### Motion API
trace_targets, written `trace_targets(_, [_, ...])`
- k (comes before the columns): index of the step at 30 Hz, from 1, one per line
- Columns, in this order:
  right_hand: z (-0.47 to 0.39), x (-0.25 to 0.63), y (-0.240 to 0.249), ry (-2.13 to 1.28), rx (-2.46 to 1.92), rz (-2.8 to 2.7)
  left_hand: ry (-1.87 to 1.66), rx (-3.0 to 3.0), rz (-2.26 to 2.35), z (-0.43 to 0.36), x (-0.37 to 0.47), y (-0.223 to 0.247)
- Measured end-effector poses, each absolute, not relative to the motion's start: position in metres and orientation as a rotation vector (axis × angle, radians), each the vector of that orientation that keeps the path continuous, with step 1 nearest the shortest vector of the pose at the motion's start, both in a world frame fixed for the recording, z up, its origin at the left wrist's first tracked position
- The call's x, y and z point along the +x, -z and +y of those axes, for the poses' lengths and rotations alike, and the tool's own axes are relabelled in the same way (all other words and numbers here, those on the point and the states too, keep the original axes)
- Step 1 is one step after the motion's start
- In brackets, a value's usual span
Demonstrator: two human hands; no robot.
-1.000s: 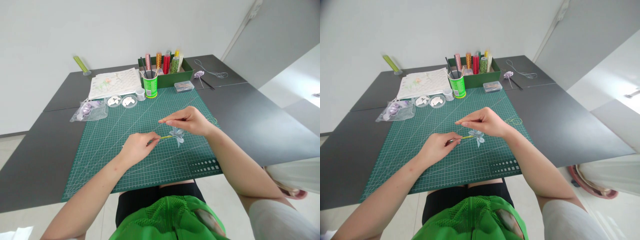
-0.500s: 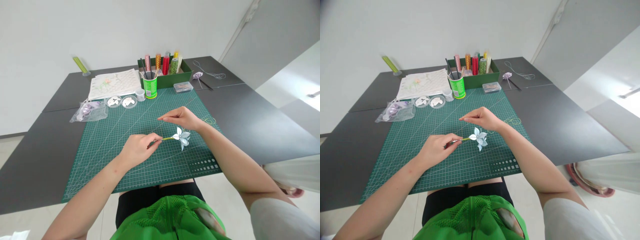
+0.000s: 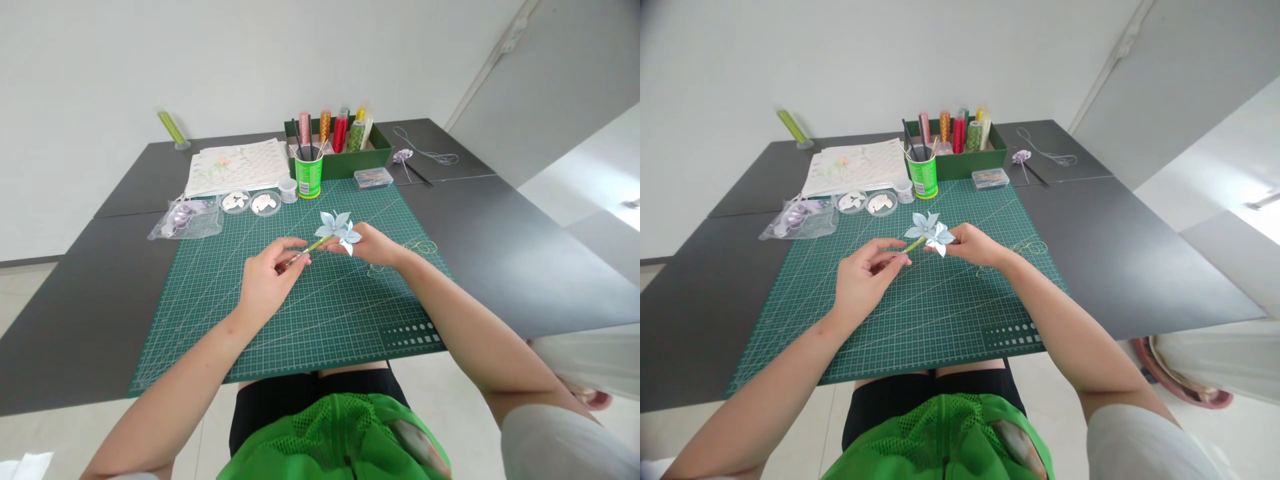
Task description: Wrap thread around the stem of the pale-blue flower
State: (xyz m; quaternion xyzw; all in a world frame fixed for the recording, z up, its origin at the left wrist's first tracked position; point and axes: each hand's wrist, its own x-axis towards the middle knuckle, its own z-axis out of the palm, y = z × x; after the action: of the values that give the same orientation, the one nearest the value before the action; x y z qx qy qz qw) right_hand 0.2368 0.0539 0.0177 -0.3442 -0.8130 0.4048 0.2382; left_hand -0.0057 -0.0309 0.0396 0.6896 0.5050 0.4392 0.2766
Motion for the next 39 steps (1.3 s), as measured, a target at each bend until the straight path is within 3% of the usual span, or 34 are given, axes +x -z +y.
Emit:
trace_targets(12, [0.049,0.232,-0.026,-1.295,-0.947,-2.167,-1.205,1.442,1.186,-0.020,-0.007,-0.040])
trace_targets(19, [0.054,0.232,-0.023,-1.592,-0.886,-1.475,-1.269,1.249,1.170,-0.015,-0.014,-0.045])
trace_targets(22, [0.063,0.237,-0.017,-1.344,-1.144,-1.429,-1.256,1.209,1.156,-0.014,-0.017,-0.046])
trace_targets(25, [0.067,0.238,-0.011,-0.785,-1.477,-1.541,-1.230,1.199,1.137,-0.015,-0.017,-0.046])
trace_targets(28, [0.060,0.230,-0.010,-0.455,-1.430,-1.733,-1.211,1.198,1.127,-0.016,-0.016,-0.046])
trace_targets(30, [0.047,0.219,-0.013,-0.520,-1.240,-1.875,-1.200,1.189,1.126,-0.016,-0.015,-0.046])
trace_targets(35, [0.015,0.190,-0.016,-1.048,-0.778,-1.934,-1.183,1.182,1.118,-0.016,-0.012,-0.046])
trace_targets(39, [0.007,0.183,-0.012,-1.264,-0.766,-1.854,-1.175,1.174,1.120,-0.016,-0.011,-0.045])
